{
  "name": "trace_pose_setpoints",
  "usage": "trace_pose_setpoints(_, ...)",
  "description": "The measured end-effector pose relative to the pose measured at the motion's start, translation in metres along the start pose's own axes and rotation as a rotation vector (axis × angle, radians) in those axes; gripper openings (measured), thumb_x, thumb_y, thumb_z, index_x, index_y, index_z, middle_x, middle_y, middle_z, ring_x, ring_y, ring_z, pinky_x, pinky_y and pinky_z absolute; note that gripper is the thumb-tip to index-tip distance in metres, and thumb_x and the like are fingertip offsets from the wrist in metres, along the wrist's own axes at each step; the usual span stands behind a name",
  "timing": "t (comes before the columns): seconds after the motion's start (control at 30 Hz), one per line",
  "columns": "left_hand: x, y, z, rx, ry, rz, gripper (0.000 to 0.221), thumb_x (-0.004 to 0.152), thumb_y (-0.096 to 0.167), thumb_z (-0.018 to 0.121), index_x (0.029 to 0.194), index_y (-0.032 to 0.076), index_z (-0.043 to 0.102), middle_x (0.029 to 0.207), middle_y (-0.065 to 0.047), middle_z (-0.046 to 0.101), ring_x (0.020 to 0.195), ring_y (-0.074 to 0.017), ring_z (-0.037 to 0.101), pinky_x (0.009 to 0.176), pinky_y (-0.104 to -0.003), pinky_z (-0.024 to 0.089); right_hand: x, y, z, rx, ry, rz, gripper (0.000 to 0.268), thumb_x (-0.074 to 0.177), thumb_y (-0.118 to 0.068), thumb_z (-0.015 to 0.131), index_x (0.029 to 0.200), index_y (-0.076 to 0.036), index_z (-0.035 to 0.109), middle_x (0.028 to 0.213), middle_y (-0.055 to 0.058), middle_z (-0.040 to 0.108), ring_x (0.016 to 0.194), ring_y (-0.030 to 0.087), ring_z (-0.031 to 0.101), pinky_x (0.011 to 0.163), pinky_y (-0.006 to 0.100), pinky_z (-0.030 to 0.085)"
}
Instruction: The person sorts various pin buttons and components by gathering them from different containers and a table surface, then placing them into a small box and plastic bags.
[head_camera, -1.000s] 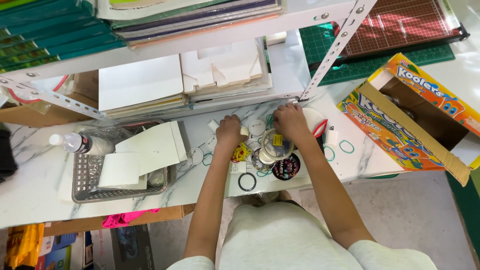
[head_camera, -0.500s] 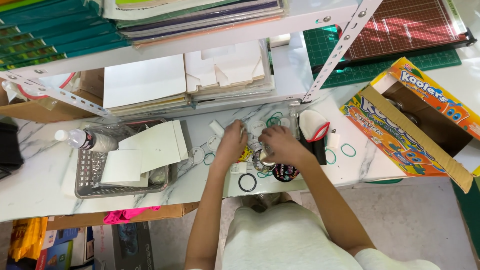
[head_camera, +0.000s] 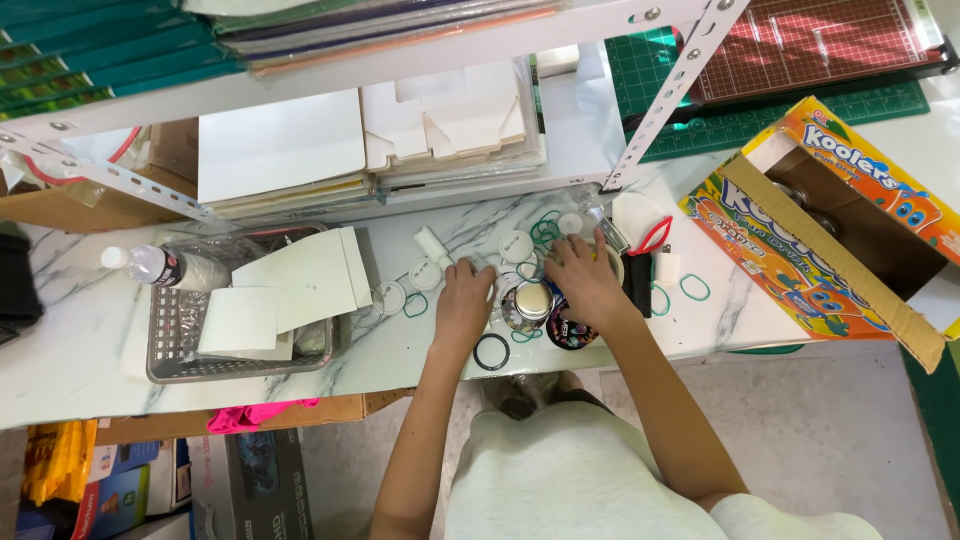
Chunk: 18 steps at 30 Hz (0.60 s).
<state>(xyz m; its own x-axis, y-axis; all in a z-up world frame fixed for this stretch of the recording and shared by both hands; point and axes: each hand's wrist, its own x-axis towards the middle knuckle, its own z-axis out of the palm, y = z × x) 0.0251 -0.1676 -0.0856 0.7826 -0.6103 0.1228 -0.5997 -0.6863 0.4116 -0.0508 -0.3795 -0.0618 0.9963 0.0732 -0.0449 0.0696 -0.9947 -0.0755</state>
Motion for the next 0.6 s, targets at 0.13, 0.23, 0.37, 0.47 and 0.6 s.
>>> trace_pose_setpoints(0.13, -0.005, -0.015, 0.001, 0.062, 0.046, -0.038, 0.036, 0.078, 0.004, 0.076, 0.112, 0.007, 0.066, 0.113, -0.017, 0.056, 0.107, -0.0371, 0.057, 0.081, -0.045, 0.056, 0.0, -0.014, -0.011, 0.12, -0.005, -0.014, 0.083, 0.05, -0.023, 0.095, 0.125, -0.01, 0.061, 0.142, 0.017, 0.047, 0.137, 0.039, 0.036, 0.116, 0.066, 0.016)
trace_pose_setpoints(0.23, -0.008, -0.013, -0.013, 0.052, 0.075, -0.131, 0.031, 0.079, 0.008, 0.077, 0.108, 0.008, 0.068, 0.11, -0.017, 0.057, 0.105, -0.0379, 0.057, 0.077, -0.046, 0.057, -0.003, -0.024, 0.003, 0.244, 0.148, -0.208, 0.068, 0.057, -0.019, 0.091, 0.118, -0.008, 0.062, 0.134, 0.016, 0.05, 0.133, 0.04, 0.042, 0.117, 0.06, 0.025)
trace_pose_setpoints(0.37, -0.008, 0.003, -0.027, -0.018, 0.143, -0.157, 0.023, 0.087, 0.014, 0.075, 0.105, 0.005, 0.065, 0.107, -0.017, 0.056, 0.103, -0.0369, 0.057, 0.073, -0.046, 0.056, -0.001, -0.027, 0.017, 0.217, 0.044, -0.323, 0.064, 0.061, -0.009, 0.086, 0.122, -0.013, 0.064, 0.129, 0.007, 0.055, 0.123, 0.032, 0.049, 0.106, 0.051, 0.039)
trace_pose_setpoints(0.47, -0.012, 0.014, -0.032, -0.177, 0.183, -0.147, 0.018, 0.091, 0.014, 0.073, 0.104, 0.005, 0.065, 0.105, -0.016, 0.057, 0.098, -0.0349, 0.059, 0.075, -0.045, 0.054, 0.001, -0.019, 0.039, 0.218, 0.062, -0.298, 0.057, 0.066, -0.003, 0.081, 0.12, -0.015, 0.066, 0.126, 0.003, 0.058, 0.12, 0.028, 0.053, 0.1, 0.045, 0.045)
trace_pose_setpoints(0.6, -0.013, 0.023, -0.024, -0.562, 0.17, -0.123, 0.016, 0.093, 0.012, 0.071, 0.106, 0.003, 0.066, 0.102, -0.016, 0.061, 0.086, -0.0309, 0.062, 0.077, -0.039, 0.051, 0.007, -0.012, 0.027, 0.326, 0.021, -0.301, 0.052, 0.066, 0.0, 0.079, 0.115, -0.014, 0.068, 0.117, 0.006, 0.059, 0.115, 0.03, 0.054, 0.097, 0.042, 0.048)
